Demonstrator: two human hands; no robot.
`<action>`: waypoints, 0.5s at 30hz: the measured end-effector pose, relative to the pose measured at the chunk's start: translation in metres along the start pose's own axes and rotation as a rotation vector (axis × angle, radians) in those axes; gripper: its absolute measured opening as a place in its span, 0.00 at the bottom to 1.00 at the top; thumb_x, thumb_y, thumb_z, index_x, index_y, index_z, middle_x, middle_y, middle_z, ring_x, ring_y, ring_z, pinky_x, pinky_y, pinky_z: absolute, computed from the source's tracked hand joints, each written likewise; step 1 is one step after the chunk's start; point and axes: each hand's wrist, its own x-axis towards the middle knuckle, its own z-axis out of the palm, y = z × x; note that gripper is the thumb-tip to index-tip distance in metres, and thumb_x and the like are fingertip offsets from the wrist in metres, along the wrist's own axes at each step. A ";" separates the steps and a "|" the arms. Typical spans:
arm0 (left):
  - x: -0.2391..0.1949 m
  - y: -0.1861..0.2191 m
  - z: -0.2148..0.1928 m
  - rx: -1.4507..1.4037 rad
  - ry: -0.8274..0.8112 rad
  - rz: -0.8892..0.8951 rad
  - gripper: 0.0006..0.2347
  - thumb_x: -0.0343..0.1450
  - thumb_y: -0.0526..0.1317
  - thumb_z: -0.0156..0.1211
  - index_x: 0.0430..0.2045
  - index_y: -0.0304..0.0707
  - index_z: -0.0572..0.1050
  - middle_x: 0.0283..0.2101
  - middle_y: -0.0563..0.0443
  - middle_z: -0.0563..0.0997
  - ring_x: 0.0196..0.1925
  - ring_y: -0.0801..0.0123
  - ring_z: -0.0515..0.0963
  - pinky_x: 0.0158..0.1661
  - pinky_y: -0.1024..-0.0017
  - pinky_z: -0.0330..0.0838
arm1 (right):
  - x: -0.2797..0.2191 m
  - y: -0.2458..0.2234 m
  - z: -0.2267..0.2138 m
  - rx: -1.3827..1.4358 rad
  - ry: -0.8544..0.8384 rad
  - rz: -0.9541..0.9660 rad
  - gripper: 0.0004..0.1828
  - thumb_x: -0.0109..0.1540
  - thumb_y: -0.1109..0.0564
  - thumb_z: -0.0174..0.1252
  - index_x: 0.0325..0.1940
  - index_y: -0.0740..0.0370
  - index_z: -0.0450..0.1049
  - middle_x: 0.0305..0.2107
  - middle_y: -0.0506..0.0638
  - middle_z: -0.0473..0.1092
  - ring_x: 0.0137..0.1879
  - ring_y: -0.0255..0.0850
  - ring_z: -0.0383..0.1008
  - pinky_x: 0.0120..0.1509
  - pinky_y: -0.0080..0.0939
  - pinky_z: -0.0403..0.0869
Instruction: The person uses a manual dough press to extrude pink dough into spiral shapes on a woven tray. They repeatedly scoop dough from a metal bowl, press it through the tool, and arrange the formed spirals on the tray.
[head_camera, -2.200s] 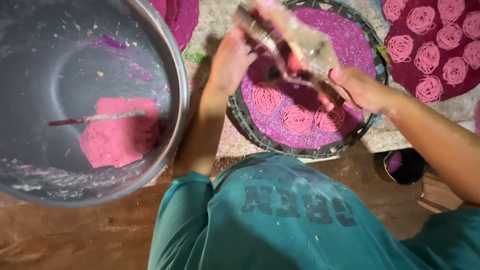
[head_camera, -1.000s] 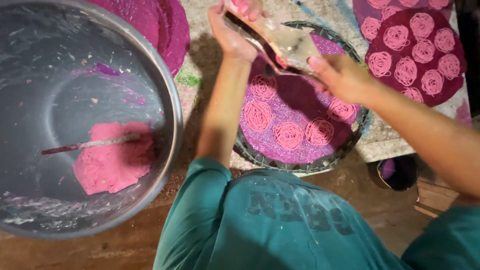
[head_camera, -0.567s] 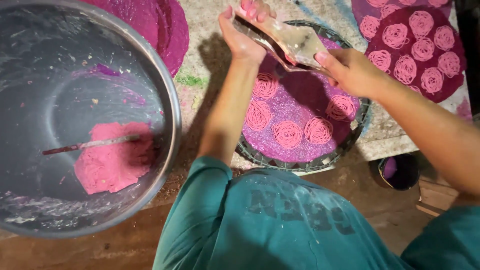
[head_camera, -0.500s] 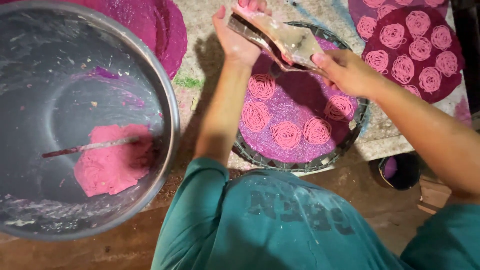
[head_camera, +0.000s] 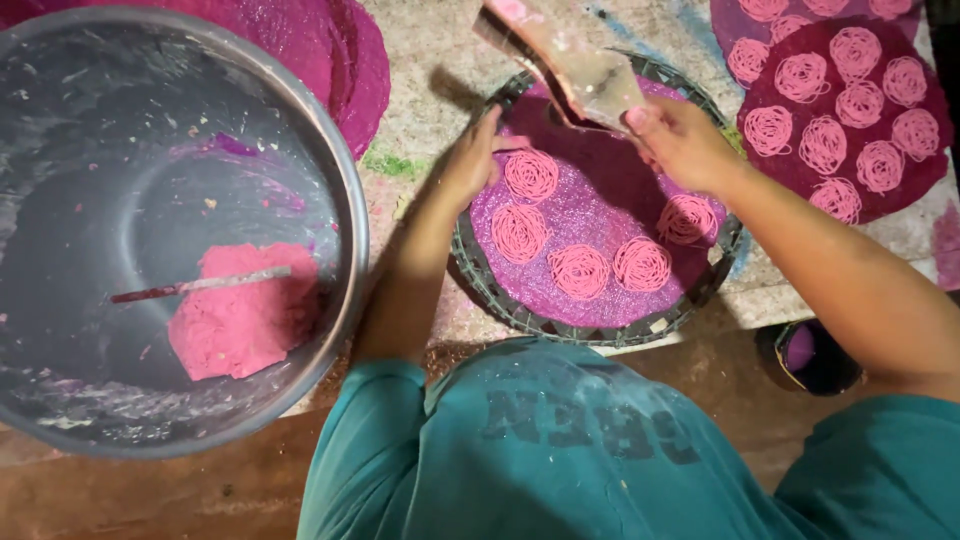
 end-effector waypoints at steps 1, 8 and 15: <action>-0.012 0.001 -0.007 0.285 0.091 0.032 0.28 0.76 0.53 0.33 0.73 0.42 0.56 0.57 0.48 0.85 0.24 0.75 0.73 0.24 0.74 0.65 | -0.001 0.002 -0.002 0.022 -0.006 0.010 0.31 0.72 0.30 0.41 0.35 0.59 0.67 0.23 0.46 0.65 0.28 0.35 0.67 0.34 0.38 0.68; 0.012 0.072 0.010 -1.160 -0.229 0.302 0.17 0.75 0.50 0.51 0.52 0.39 0.69 0.46 0.53 0.79 0.41 0.71 0.78 0.52 0.67 0.69 | -0.014 -0.002 -0.026 0.068 -0.293 0.149 0.41 0.66 0.23 0.33 0.34 0.62 0.74 0.21 0.48 0.71 0.28 0.37 0.73 0.36 0.41 0.75; 0.088 0.103 0.035 -1.443 -0.249 0.613 0.14 0.75 0.50 0.58 0.27 0.44 0.66 0.26 0.58 0.63 0.31 0.71 0.66 0.47 0.63 0.67 | 0.014 -0.011 -0.034 -0.230 -0.069 0.198 0.42 0.70 0.25 0.32 0.39 0.64 0.74 0.23 0.51 0.70 0.30 0.40 0.73 0.38 0.44 0.75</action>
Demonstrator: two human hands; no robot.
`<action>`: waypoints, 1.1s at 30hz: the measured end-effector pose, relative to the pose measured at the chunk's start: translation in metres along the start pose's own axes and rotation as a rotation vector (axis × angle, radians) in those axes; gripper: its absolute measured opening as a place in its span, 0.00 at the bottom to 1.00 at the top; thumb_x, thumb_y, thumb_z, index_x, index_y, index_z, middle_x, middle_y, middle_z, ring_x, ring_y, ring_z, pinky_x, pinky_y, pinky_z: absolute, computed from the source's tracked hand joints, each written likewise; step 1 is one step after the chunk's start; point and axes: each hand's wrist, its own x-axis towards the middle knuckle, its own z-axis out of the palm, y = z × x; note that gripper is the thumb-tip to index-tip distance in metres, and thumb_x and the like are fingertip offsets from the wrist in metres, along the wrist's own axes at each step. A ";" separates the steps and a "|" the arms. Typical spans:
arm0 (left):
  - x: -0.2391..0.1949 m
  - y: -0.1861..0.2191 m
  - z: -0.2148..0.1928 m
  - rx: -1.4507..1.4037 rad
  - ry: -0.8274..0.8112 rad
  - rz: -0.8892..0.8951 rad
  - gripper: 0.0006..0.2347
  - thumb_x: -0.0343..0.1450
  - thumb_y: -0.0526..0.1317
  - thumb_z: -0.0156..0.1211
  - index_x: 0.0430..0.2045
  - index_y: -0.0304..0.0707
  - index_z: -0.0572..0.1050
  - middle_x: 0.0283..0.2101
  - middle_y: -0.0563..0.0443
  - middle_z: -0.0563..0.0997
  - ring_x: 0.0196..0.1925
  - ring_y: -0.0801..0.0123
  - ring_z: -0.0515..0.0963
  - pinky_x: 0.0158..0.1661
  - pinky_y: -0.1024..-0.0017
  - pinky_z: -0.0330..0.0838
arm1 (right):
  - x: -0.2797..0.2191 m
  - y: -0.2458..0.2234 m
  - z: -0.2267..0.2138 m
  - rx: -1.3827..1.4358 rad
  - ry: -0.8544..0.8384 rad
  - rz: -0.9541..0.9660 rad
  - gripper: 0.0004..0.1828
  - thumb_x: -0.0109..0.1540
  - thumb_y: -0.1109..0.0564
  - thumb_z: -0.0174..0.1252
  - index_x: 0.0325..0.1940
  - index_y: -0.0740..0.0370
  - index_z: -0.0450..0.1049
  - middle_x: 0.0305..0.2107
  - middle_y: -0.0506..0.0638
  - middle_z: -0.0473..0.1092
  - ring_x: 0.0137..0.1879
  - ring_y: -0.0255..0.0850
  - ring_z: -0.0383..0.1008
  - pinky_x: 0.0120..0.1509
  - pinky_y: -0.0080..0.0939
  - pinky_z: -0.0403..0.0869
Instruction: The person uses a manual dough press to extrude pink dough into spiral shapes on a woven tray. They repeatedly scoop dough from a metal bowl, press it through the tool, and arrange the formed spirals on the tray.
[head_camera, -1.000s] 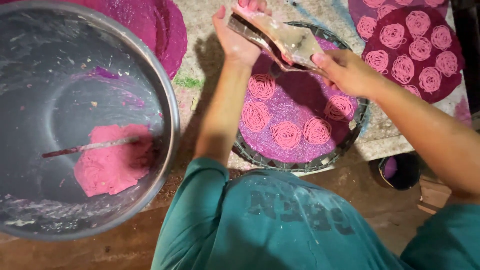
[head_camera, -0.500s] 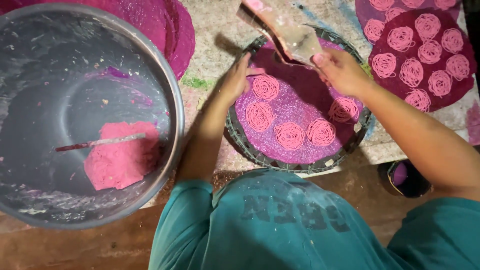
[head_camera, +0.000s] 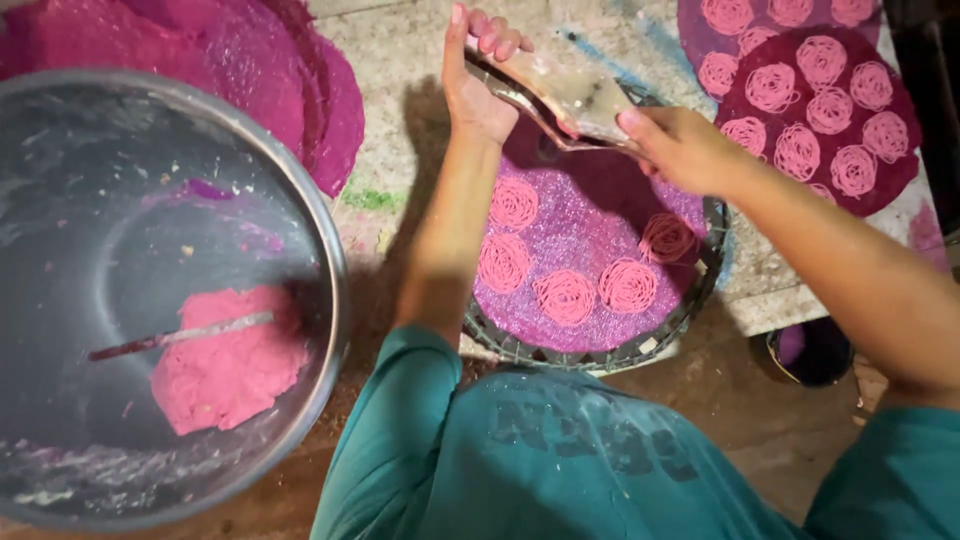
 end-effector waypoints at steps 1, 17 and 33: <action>0.005 0.001 -0.008 0.020 0.024 0.007 0.13 0.75 0.49 0.58 0.26 0.45 0.65 0.26 0.59 0.63 0.30 0.71 0.65 0.46 0.64 0.66 | 0.004 -0.003 0.005 -0.001 0.029 -0.022 0.38 0.70 0.26 0.32 0.49 0.61 0.71 0.23 0.51 0.70 0.30 0.40 0.73 0.39 0.44 0.74; 0.031 0.009 -0.020 0.084 0.187 0.092 0.12 0.72 0.46 0.53 0.20 0.46 0.63 0.20 0.59 0.62 0.22 0.72 0.62 0.35 0.64 0.64 | 0.011 -0.020 0.005 0.036 0.091 -0.144 0.39 0.73 0.32 0.34 0.39 0.69 0.75 0.22 0.53 0.71 0.30 0.46 0.75 0.42 0.51 0.74; 0.035 -0.008 -0.023 0.077 0.337 0.118 0.13 0.70 0.44 0.51 0.15 0.46 0.60 0.16 0.60 0.59 0.18 0.72 0.58 0.29 0.65 0.60 | -0.001 -0.020 -0.003 0.084 0.092 -0.004 0.36 0.73 0.36 0.41 0.36 0.72 0.76 0.21 0.57 0.71 0.30 0.46 0.74 0.41 0.50 0.74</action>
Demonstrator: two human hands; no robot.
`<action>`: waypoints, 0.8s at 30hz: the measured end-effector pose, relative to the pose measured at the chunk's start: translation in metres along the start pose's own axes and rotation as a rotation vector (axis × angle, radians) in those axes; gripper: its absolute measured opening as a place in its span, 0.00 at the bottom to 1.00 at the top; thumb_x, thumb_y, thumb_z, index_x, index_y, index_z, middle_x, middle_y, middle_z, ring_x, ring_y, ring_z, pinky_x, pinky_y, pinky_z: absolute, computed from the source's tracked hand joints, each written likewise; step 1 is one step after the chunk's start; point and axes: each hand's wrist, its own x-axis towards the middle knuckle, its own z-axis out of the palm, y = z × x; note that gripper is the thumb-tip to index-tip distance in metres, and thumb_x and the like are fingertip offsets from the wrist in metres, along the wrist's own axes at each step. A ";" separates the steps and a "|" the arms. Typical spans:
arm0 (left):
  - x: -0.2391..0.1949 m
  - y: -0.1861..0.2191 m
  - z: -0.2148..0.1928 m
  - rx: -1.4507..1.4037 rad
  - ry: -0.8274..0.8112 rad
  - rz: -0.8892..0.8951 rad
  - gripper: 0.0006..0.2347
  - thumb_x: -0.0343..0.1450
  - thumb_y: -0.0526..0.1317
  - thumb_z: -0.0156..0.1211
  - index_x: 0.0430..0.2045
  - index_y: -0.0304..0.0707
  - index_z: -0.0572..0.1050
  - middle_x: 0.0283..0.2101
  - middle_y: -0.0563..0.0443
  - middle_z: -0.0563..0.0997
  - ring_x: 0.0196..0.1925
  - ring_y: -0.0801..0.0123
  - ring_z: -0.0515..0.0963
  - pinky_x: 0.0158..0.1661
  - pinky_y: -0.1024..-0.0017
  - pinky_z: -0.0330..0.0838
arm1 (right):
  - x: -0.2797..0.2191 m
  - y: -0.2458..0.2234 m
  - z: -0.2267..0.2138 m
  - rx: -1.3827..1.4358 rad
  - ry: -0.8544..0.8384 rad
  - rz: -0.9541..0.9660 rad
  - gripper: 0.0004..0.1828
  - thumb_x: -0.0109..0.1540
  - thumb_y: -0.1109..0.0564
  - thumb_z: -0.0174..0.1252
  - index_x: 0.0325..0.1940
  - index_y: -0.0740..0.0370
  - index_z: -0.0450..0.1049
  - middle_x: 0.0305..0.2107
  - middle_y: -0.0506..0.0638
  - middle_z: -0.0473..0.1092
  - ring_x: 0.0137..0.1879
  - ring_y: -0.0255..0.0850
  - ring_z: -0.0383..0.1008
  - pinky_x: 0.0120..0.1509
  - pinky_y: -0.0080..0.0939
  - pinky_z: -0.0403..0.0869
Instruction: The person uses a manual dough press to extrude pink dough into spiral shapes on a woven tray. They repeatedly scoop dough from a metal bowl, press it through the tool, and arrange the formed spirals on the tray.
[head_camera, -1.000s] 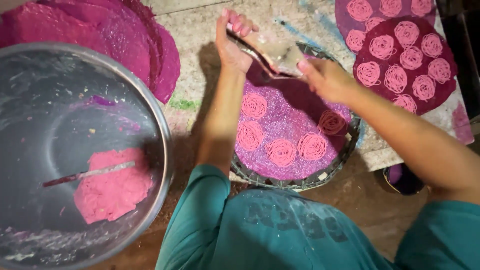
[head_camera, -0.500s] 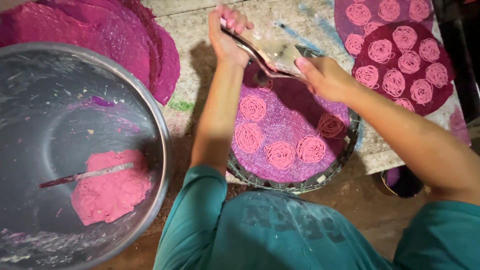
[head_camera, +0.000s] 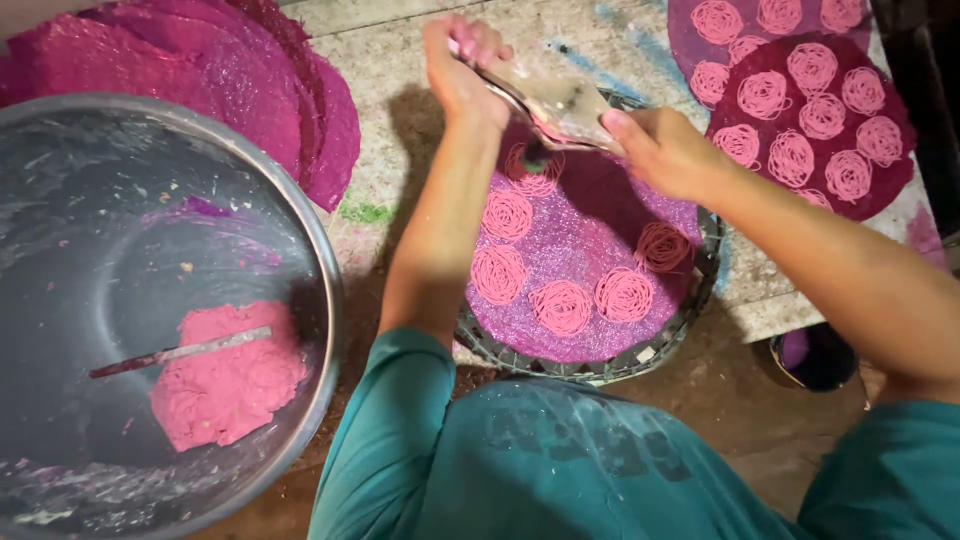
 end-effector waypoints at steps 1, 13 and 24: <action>-0.004 -0.008 0.000 -0.017 0.032 -0.014 0.13 0.69 0.44 0.51 0.14 0.47 0.60 0.16 0.60 0.58 0.18 0.72 0.58 0.29 0.65 0.60 | -0.002 0.002 -0.004 -0.031 0.006 0.021 0.35 0.73 0.36 0.41 0.38 0.70 0.76 0.21 0.57 0.71 0.29 0.45 0.74 0.41 0.49 0.73; -0.029 0.004 0.013 0.356 0.105 -0.506 0.23 0.72 0.57 0.30 0.35 0.41 0.71 0.30 0.48 0.77 0.28 0.63 0.75 0.32 0.66 0.69 | -0.004 0.029 -0.010 0.115 0.076 -0.063 0.30 0.71 0.37 0.47 0.60 0.65 0.74 0.22 0.47 0.68 0.28 0.35 0.68 0.33 0.41 0.69; -0.031 -0.020 -0.093 1.083 -0.162 -0.559 0.20 0.76 0.50 0.36 0.58 0.43 0.67 0.39 0.45 0.86 0.22 0.70 0.71 0.23 0.73 0.63 | 0.016 0.070 0.017 0.263 0.261 -0.169 0.28 0.75 0.39 0.45 0.32 0.62 0.69 0.19 0.43 0.64 0.25 0.31 0.62 0.29 0.36 0.62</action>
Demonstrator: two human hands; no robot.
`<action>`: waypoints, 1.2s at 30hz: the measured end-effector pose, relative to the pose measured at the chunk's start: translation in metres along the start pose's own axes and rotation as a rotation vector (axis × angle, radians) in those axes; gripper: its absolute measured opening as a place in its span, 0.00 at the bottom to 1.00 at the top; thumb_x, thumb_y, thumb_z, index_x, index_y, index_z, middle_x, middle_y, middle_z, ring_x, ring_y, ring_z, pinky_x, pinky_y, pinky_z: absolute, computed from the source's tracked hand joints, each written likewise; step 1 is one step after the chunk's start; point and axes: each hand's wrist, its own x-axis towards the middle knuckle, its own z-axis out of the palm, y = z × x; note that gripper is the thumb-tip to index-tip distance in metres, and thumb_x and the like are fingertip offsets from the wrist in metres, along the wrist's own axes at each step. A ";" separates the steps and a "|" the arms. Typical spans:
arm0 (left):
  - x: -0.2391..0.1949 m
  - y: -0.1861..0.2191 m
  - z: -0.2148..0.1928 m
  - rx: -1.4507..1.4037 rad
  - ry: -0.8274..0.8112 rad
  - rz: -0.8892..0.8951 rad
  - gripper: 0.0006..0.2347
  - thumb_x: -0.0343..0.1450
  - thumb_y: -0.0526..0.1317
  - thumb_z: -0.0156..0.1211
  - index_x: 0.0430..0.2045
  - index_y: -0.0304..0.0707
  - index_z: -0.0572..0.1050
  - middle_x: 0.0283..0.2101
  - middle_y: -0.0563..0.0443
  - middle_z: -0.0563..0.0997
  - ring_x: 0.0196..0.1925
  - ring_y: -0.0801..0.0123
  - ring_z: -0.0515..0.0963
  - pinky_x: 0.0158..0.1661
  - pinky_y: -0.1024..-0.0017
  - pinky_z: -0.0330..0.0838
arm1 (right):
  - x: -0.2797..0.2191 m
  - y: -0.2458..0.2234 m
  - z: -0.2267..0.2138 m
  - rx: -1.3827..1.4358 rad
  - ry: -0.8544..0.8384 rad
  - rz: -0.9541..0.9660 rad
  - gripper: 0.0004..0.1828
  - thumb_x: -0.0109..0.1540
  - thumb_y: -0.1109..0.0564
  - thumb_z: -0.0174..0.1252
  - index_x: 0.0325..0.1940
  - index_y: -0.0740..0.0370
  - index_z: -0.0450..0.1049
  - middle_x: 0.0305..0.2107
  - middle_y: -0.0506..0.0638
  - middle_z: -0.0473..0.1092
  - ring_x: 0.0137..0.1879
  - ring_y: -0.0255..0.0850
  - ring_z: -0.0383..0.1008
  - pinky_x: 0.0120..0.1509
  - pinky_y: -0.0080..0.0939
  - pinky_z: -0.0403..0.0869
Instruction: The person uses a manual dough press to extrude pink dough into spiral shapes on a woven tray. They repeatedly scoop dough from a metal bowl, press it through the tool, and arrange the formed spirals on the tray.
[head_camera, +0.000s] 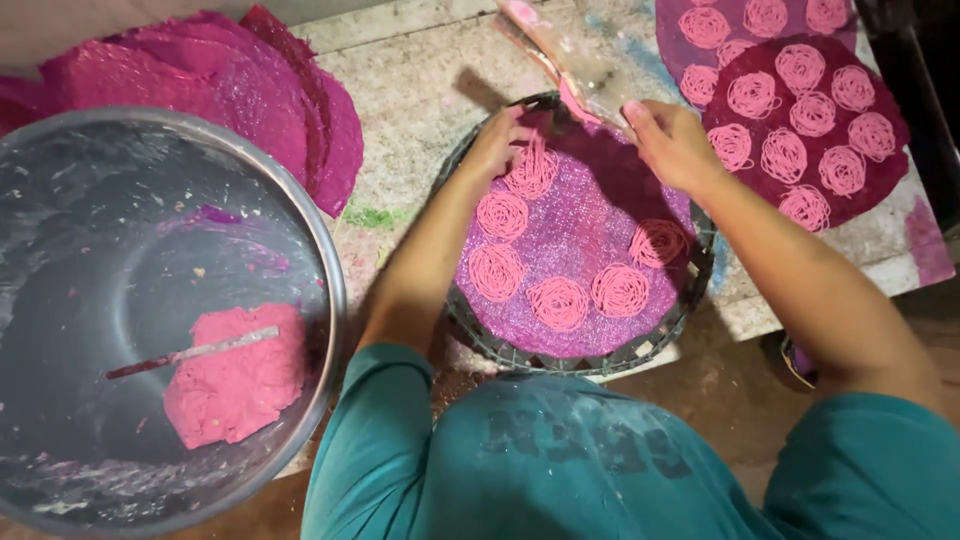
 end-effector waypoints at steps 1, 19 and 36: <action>-0.006 0.000 -0.002 0.006 -0.009 0.109 0.19 0.75 0.48 0.38 0.58 0.45 0.67 0.38 0.42 0.87 0.22 0.68 0.72 0.24 0.71 0.67 | -0.002 0.006 0.002 0.058 0.015 0.023 0.27 0.75 0.39 0.45 0.33 0.62 0.69 0.19 0.43 0.63 0.25 0.31 0.61 0.29 0.36 0.61; -0.048 0.051 0.054 1.622 0.103 0.672 0.09 0.59 0.41 0.70 0.28 0.39 0.84 0.49 0.44 0.74 0.55 0.53 0.69 0.49 0.57 0.70 | -0.136 0.051 0.015 0.695 0.384 -0.079 0.35 0.73 0.28 0.39 0.41 0.63 0.68 0.22 0.46 0.61 0.23 0.34 0.59 0.26 0.35 0.57; -0.037 0.052 0.037 1.587 0.132 0.590 0.04 0.64 0.39 0.66 0.29 0.43 0.84 0.47 0.48 0.75 0.55 0.54 0.69 0.50 0.58 0.69 | -0.213 0.083 0.011 0.866 0.583 -0.010 0.40 0.69 0.22 0.44 0.48 0.66 0.66 0.30 0.50 0.63 0.28 0.37 0.61 0.30 0.38 0.61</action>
